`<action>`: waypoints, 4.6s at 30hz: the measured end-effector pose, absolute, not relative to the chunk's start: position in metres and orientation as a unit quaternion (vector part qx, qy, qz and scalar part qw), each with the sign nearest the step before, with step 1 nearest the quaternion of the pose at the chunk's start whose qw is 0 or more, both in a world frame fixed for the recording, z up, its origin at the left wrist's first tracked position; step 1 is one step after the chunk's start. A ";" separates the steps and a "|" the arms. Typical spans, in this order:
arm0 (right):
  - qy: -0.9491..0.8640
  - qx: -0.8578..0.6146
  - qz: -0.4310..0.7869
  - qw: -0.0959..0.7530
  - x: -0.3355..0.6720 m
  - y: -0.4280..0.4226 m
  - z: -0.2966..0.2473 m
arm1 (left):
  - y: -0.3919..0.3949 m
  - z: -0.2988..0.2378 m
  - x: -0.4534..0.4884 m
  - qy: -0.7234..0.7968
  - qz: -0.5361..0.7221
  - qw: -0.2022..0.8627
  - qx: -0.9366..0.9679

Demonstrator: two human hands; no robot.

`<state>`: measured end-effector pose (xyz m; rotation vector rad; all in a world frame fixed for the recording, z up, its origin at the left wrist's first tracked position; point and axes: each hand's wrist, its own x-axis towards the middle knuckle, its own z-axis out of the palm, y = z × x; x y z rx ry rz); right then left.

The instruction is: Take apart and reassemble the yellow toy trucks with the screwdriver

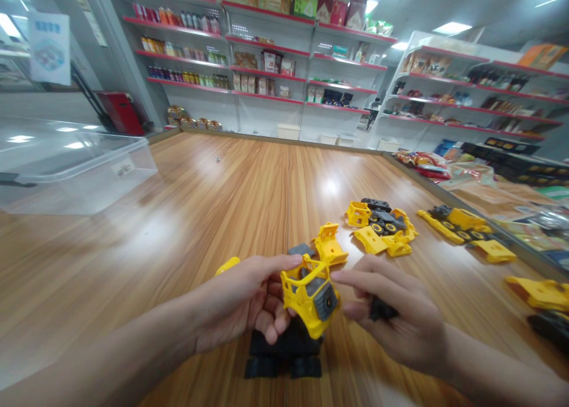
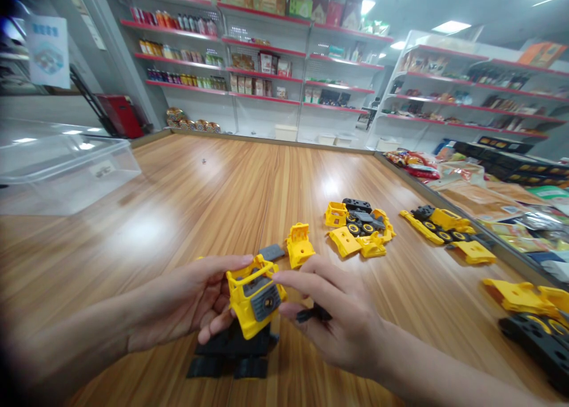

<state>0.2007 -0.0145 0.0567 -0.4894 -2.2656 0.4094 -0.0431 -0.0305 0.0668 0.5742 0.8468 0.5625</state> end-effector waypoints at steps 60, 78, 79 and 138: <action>-0.837 -0.198 0.198 0.470 0.196 -0.019 0.065 | -0.044 0.065 -0.033 0.309 0.345 0.863 0.204; -0.813 -0.286 0.217 0.459 0.198 -0.018 0.052 | -0.047 0.063 -0.030 0.285 0.369 0.869 0.169; -0.817 -0.291 0.213 0.450 0.200 -0.018 0.053 | -0.047 0.064 -0.030 0.288 0.370 0.867 0.169; -0.839 -0.367 0.279 0.288 0.194 -0.018 0.057 | -0.046 0.070 -0.031 0.393 0.402 0.633 0.532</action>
